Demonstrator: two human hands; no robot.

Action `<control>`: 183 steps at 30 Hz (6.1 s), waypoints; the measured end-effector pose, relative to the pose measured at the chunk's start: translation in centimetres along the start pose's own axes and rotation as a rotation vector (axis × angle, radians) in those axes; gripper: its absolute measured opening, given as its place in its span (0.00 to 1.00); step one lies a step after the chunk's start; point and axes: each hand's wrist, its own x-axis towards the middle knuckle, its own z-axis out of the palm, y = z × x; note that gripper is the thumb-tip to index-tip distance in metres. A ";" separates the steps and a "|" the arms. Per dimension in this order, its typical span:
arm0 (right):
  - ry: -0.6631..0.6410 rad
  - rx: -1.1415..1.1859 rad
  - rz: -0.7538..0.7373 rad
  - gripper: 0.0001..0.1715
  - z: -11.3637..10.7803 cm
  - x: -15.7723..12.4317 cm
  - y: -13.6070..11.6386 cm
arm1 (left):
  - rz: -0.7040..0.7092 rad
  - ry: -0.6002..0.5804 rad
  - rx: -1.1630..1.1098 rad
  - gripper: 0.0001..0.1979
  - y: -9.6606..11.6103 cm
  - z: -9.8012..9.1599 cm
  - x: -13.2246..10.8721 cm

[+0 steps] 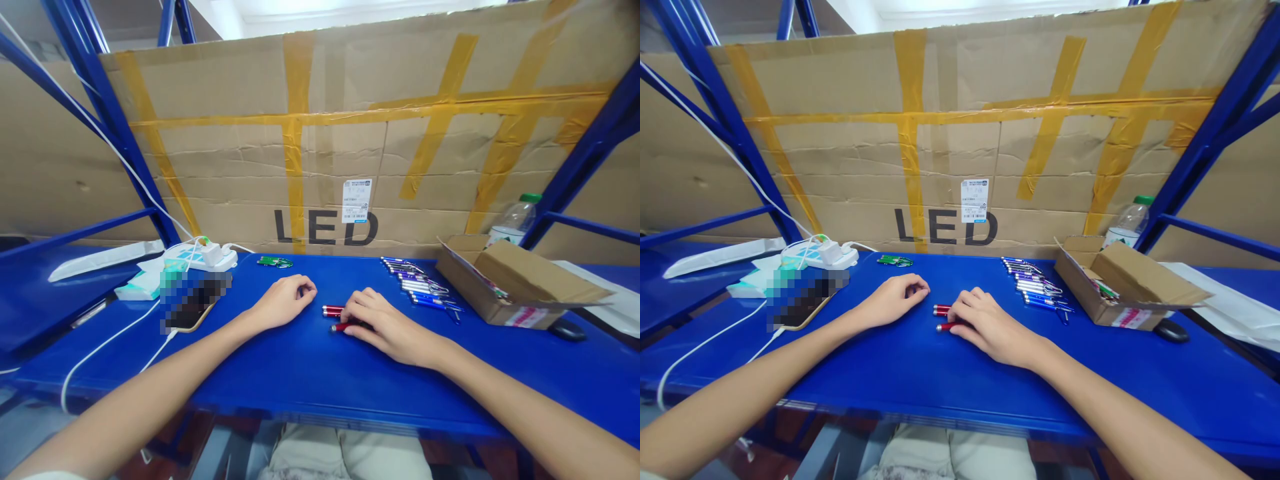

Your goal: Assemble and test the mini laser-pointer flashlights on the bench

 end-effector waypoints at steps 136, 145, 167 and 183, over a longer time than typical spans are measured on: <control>0.172 0.033 0.267 0.18 0.1 0.2 -0.3 | -0.201 -0.115 -1.199 0.33 1.0 -1.1 0.7; 0.229 -0.038 0.406 0.17 0.1 0.4 0.7 | -0.192 -0.110 -1.196 0.34 1.0 -1.2 0.6; 0.134 -0.046 0.373 0.17 0.0 0.4 0.2 | -0.194 -0.102 -1.204 0.35 1.2 -1.4 0.7; 0.093 -0.105 0.402 0.17 0.0 0.4 0.1 | -0.171 -0.100 -1.215 0.35 0.7 -1.3 0.7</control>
